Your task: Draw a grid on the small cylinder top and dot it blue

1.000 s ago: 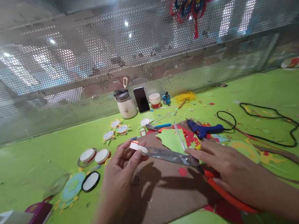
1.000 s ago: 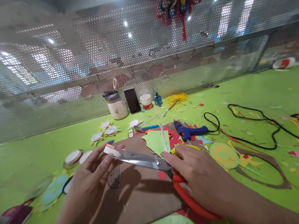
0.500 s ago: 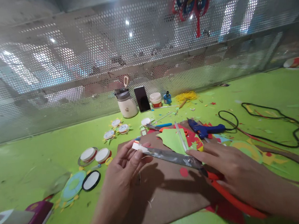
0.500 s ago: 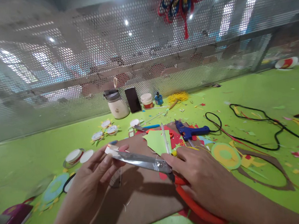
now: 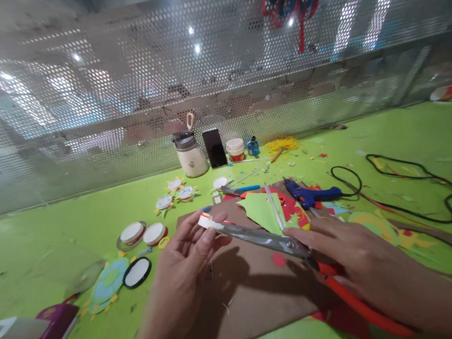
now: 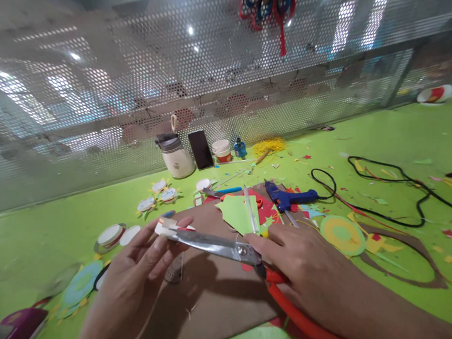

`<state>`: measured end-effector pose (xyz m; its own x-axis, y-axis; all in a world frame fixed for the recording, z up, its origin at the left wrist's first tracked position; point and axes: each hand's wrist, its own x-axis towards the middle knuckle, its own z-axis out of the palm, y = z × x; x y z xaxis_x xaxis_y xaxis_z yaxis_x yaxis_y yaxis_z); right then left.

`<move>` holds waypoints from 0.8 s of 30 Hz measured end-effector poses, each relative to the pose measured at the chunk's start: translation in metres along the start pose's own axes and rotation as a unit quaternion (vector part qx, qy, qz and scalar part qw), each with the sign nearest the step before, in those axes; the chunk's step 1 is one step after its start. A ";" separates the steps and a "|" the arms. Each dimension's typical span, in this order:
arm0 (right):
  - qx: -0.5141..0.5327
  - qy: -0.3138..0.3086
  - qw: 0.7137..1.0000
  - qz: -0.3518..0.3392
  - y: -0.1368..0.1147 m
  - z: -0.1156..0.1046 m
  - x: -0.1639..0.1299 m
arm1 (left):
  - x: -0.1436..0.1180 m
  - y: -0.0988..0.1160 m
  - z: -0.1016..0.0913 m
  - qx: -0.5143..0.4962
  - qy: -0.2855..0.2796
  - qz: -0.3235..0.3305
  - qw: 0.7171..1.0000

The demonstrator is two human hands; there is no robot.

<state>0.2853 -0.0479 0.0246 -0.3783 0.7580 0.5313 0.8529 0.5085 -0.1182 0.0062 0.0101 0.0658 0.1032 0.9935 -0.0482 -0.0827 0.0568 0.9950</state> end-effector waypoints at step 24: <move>0.050 -0.027 0.998 0.015 0.001 -0.004 -0.005 | -0.005 -0.001 -0.002 -0.053 -0.001 -0.023 0.998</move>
<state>0.2892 -0.0525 0.0253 -0.3736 0.7929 0.4813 0.8255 0.5209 -0.2174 0.0041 0.0047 0.0645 0.1106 0.9894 -0.0942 -0.1823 0.1134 0.9767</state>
